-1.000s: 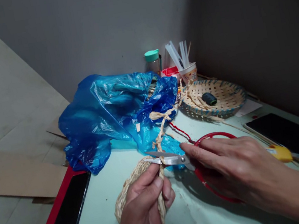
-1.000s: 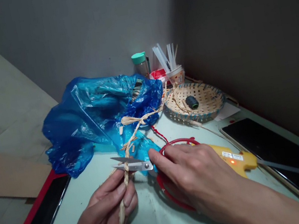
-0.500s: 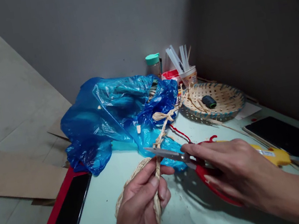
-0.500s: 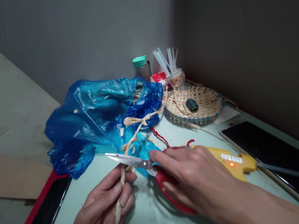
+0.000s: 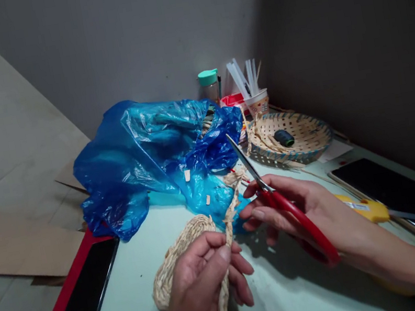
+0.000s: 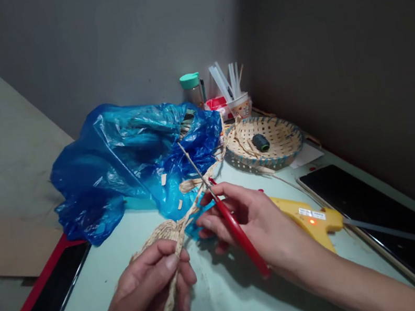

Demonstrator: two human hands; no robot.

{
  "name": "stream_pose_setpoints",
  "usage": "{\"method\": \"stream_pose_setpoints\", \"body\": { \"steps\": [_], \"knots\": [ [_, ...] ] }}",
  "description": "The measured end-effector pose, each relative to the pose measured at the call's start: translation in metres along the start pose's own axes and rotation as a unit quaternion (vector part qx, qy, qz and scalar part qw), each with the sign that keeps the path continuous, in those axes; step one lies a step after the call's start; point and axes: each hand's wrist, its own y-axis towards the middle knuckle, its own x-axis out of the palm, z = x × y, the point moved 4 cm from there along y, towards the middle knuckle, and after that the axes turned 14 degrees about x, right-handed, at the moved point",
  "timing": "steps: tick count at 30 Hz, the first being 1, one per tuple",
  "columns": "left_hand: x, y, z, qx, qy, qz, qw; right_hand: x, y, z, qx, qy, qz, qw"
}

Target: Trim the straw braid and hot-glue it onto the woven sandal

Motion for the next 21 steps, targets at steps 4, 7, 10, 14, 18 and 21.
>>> {"method": "stream_pose_setpoints", "body": {
  "steps": [4, 7, 10, 14, 18, 21],
  "knots": [
    [-0.002, 0.002, -0.004, -0.019, -0.016, 0.013, 1.000, 0.000, -0.001, -0.002, -0.008, -0.015, -0.009, 1.000],
    [-0.006, 0.004, -0.003, -0.024, 0.014, 0.033, 0.999, 0.000, -0.006, -0.002, -0.064, -0.116, 0.014, 0.991],
    [-0.007, 0.005, -0.001, 0.007, 0.028, 0.044, 0.999, -0.001, -0.012, -0.005, -0.133, -0.226, 0.066, 0.963],
    [-0.005, 0.006, 0.000, 0.051, -0.004, 0.066, 0.996, -0.001, -0.013, -0.007, -0.122, -0.229, 0.070, 0.963],
    [-0.005, 0.007, -0.003, 0.035, -0.019, 0.071, 0.997, 0.010, -0.009, -0.001, -0.024, -0.062, -0.037, 0.997],
    [-0.005, 0.007, -0.005, 0.033, 0.002, 0.060, 0.998, 0.018, -0.009, 0.005, 0.024, 0.021, -0.073, 0.997]
  ]
}}
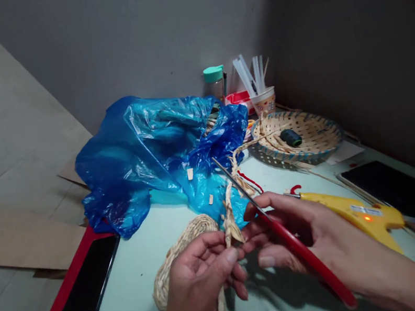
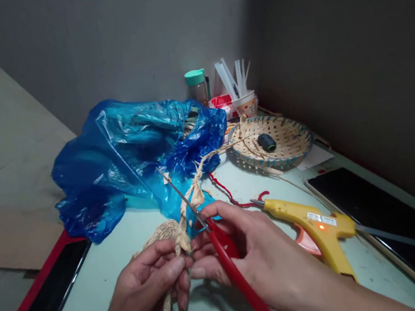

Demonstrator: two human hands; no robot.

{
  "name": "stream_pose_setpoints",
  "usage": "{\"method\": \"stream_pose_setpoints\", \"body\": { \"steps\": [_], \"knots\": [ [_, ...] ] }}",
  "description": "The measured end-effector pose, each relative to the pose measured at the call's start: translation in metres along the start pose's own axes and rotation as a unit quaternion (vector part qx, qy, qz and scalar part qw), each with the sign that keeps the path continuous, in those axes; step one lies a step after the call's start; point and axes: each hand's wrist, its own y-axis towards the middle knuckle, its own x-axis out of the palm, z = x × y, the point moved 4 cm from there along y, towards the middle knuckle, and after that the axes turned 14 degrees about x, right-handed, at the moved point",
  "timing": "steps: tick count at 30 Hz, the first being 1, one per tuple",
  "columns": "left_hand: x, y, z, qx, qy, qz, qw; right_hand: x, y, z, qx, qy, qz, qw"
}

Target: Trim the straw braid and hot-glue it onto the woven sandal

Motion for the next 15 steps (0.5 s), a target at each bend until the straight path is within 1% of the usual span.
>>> {"method": "stream_pose_setpoints", "body": {
  "steps": [5, 9, 11, 13, 15],
  "knots": [
    [0.0033, -0.0036, -0.0017, 0.017, 0.058, -0.022, 0.998, 0.0006, -0.0004, 0.0069, 0.018, 0.026, 0.029, 0.999],
    [0.0042, -0.0069, -0.0019, 0.022, 0.085, 0.007, 0.996, -0.0012, 0.0001, 0.0067, 0.010, 0.080, 0.039, 0.996],
    [0.0051, -0.0078, -0.0006, 0.022, 0.086, 0.011, 0.996, -0.0016, 0.0009, 0.0059, 0.004, 0.098, 0.046, 0.994],
    [0.0058, -0.0083, 0.0005, 0.016, 0.082, 0.006, 0.996, -0.0026, 0.0015, 0.0054, -0.010, 0.093, 0.058, 0.994],
    [0.0058, -0.0085, 0.0012, 0.013, 0.071, 0.001, 0.997, -0.0052, 0.0016, 0.0051, -0.037, 0.056, 0.072, 0.995]
  ]
}}
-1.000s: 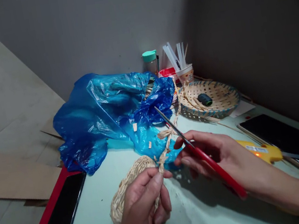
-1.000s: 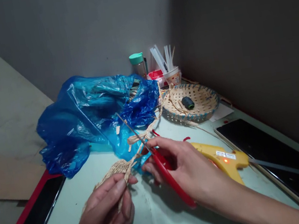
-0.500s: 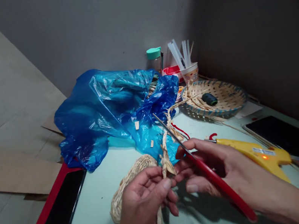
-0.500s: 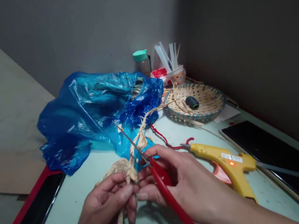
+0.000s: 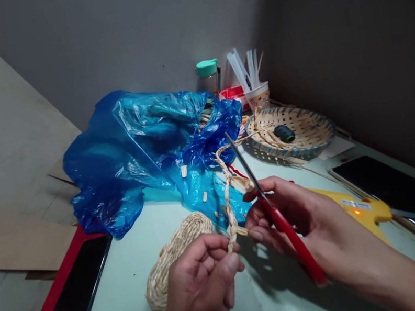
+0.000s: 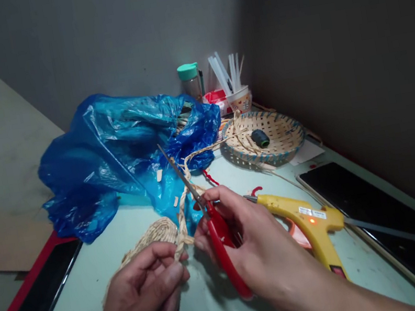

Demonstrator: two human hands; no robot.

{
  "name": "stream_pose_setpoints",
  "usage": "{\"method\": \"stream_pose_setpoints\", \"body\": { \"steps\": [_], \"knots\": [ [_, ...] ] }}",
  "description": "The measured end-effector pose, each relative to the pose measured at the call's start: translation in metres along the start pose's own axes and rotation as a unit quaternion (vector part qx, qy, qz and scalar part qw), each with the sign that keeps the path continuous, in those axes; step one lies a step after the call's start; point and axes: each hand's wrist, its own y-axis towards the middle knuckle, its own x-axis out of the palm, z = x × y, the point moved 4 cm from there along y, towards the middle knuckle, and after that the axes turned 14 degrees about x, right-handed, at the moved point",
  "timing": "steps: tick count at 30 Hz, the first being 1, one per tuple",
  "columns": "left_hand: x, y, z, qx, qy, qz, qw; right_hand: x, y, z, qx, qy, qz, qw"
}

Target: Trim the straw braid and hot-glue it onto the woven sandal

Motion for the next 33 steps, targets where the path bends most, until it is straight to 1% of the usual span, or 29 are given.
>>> {"method": "stream_pose_setpoints", "body": {
  "steps": [2, 4, 6, 8, 10, 12, 13, 14, 16, 19, 21, 25, 27, 29, 33],
  "knots": [
    [-0.001, 0.000, 0.000, 0.010, -0.014, -0.006, 1.000, -0.004, 0.000, -0.001, -0.043, -0.054, 0.007, 0.998],
    [-0.003, 0.002, -0.001, 0.022, -0.025, -0.005, 0.999, -0.009, -0.001, -0.002, -0.086, -0.127, 0.018, 0.988],
    [-0.006, 0.003, -0.003, 0.018, -0.036, 0.002, 0.999, -0.013, -0.004, -0.005, -0.134, -0.228, 0.036, 0.964],
    [-0.008, 0.006, -0.004, 0.003, -0.062, 0.004, 0.998, -0.012, -0.009, -0.009, -0.189, -0.342, 0.049, 0.919],
    [-0.008, 0.008, -0.002, -0.013, -0.104, -0.002, 0.994, -0.007, -0.015, -0.014, -0.256, -0.438, 0.072, 0.859],
    [-0.007, 0.009, 0.001, -0.019, -0.141, -0.006, 0.990, -0.001, -0.021, -0.018, -0.315, -0.501, 0.116, 0.798],
    [-0.008, 0.009, 0.003, -0.019, -0.152, -0.006, 0.988, 0.001, -0.023, -0.020, -0.331, -0.521, 0.130, 0.776],
    [-0.008, 0.009, 0.005, -0.019, -0.158, -0.005, 0.987, 0.003, -0.023, -0.020, -0.342, -0.532, 0.137, 0.762],
    [-0.009, 0.009, 0.005, -0.023, -0.173, -0.010, 0.985, 0.005, -0.021, -0.020, -0.344, -0.544, 0.122, 0.755],
    [-0.010, 0.010, 0.001, -0.041, -0.203, -0.041, 0.977, 0.004, -0.017, -0.021, -0.346, -0.552, 0.102, 0.752],
    [-0.011, 0.012, -0.001, -0.044, -0.223, -0.064, 0.972, 0.003, -0.018, -0.024, -0.358, -0.555, 0.102, 0.744],
    [-0.012, 0.013, 0.000, -0.030, -0.248, -0.073, 0.966, 0.004, -0.021, -0.028, -0.381, -0.560, 0.103, 0.729],
    [-0.010, 0.011, 0.002, -0.028, -0.235, -0.088, 0.968, 0.004, -0.020, -0.028, -0.378, -0.567, 0.103, 0.725],
    [-0.007, 0.009, 0.005, -0.027, -0.206, -0.108, 0.972, 0.002, -0.018, -0.026, -0.378, -0.577, 0.113, 0.715],
    [-0.003, 0.005, 0.006, -0.021, -0.149, -0.116, 0.982, -0.003, -0.016, -0.025, -0.412, -0.597, 0.140, 0.674]
  ]
}}
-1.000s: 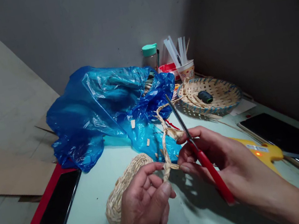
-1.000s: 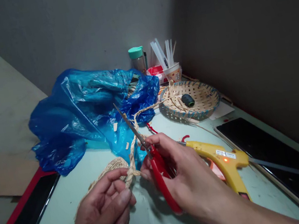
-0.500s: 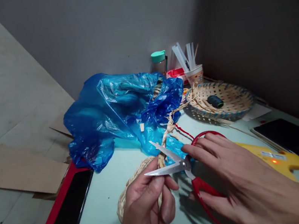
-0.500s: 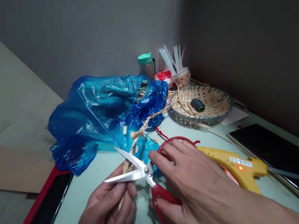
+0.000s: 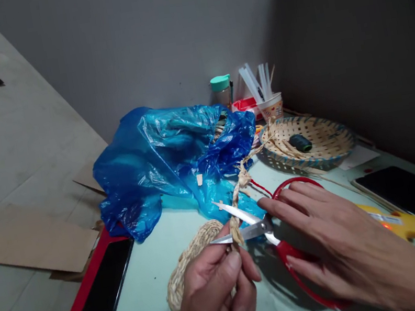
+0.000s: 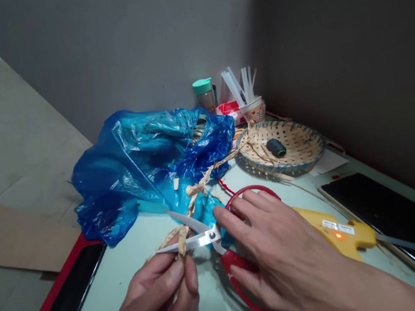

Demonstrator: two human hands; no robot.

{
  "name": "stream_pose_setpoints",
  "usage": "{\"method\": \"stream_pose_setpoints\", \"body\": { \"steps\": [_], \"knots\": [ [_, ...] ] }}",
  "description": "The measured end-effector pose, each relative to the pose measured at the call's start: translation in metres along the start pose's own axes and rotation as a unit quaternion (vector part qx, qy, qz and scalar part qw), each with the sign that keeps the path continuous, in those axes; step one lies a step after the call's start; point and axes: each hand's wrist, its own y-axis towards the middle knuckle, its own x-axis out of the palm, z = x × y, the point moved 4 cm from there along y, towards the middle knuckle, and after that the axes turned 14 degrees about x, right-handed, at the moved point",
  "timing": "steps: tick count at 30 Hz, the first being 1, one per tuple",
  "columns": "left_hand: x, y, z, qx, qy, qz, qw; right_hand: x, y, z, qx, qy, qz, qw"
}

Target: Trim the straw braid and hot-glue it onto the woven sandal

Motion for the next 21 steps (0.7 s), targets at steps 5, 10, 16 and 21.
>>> {"method": "stream_pose_setpoints", "body": {
  "steps": [5, 10, 16, 21],
  "knots": [
    [-0.002, 0.001, -0.002, 0.000, 0.010, -0.008, 1.000, 0.001, 0.001, 0.007, -0.009, 0.015, -0.012, 1.000],
    [-0.004, 0.000, -0.002, -0.007, -0.016, 0.019, 1.000, 0.002, -0.002, 0.011, -0.014, 0.011, -0.033, 0.999],
    [-0.003, 0.003, -0.001, -0.001, -0.021, 0.051, 0.998, 0.000, -0.005, 0.011, -0.025, -0.009, -0.050, 0.998],
    [-0.002, 0.003, -0.001, -0.013, -0.043, 0.067, 0.997, 0.004, -0.007, 0.014, -0.016, -0.014, -0.045, 0.999]
  ]
}}
